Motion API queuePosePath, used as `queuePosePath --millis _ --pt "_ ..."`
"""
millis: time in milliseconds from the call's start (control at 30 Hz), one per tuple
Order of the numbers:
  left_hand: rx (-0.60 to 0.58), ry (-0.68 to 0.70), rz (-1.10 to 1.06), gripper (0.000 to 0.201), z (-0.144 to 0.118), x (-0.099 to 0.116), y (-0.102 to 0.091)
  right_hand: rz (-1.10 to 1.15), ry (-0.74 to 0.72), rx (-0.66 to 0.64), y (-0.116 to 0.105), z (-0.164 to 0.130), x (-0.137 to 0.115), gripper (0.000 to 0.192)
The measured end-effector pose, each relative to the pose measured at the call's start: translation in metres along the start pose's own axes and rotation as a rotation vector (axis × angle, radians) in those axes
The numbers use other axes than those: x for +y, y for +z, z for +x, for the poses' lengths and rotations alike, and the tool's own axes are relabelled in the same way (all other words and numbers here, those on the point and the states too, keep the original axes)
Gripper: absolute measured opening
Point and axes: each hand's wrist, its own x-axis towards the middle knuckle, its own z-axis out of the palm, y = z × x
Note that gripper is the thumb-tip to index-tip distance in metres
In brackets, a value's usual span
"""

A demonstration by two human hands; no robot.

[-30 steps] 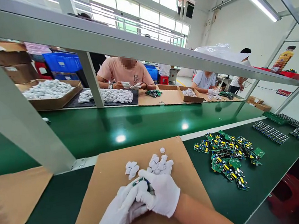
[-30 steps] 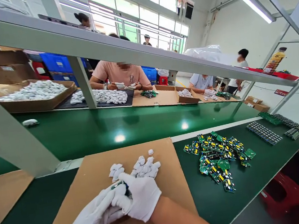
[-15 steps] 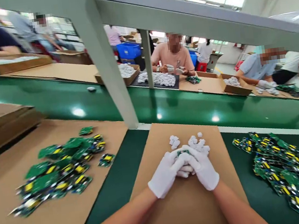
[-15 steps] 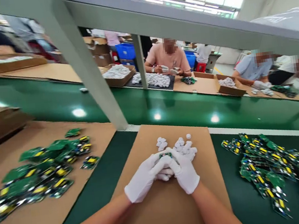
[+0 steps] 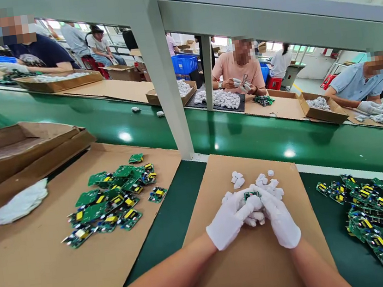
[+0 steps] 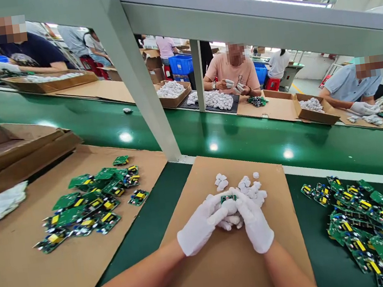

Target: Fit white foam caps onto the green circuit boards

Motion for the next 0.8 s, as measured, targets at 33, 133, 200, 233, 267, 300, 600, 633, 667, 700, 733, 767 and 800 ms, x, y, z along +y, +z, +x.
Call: queuePosePath --millis 33,133,200,233,267,300,600,633,667,700,733,767,800 --pt "0.008 0.007 0.003 0.040 0.000 0.000 -0.001 -0.002 0.004 0.014 0.000 0.000 0.001 0.053" --pt "-0.017 -0.017 -0.032 0.043 -0.001 0.001 -0.002 -0.033 0.020 0.057 -0.001 0.001 0.001 0.050" --pt "-0.077 -0.060 -0.112 0.042 -0.001 0.001 -0.004 0.003 0.029 0.037 -0.003 0.002 0.001 0.049" --pt "-0.105 -0.079 -0.154 0.039 0.000 0.001 -0.004 0.011 0.031 0.026 -0.004 0.002 0.002 0.051" --pt "-0.120 -0.093 -0.189 0.036 0.001 0.001 -0.005 -0.003 0.017 0.025 -0.005 0.002 0.003 0.052" --pt "-0.125 -0.103 -0.217 0.033 0.002 0.000 -0.005 -0.035 -0.010 0.032 -0.006 0.002 0.005 0.053" --pt "-0.136 -0.270 -0.545 0.030 0.001 -0.018 -0.011 -0.222 -0.188 0.082 -0.011 -0.001 0.005 0.050" --pt "-0.126 -0.279 -0.569 0.030 0.001 -0.020 -0.012 -0.240 -0.183 0.093 -0.010 -0.001 0.004 0.049" --pt "-0.113 -0.281 -0.589 0.030 0.001 -0.022 -0.012 -0.254 -0.169 0.101 -0.009 -0.001 0.002 0.048" --pt "-0.101 -0.276 -0.604 0.029 0.001 -0.024 -0.012 -0.248 -0.147 0.103 -0.007 0.000 0.002 0.046" --pt "-0.091 -0.268 -0.611 0.029 0.001 -0.025 -0.011 -0.215 -0.119 0.094 -0.005 0.000 0.001 0.046" --pt "-0.083 -0.256 -0.612 0.027 0.001 -0.026 -0.010 -0.159 -0.088 0.073 -0.003 0.000 0.001 0.045" --pt "-0.079 -0.245 -0.609 0.026 0.001 -0.027 -0.009 -0.096 -0.059 0.053 -0.001 0.000 0.001 0.045"
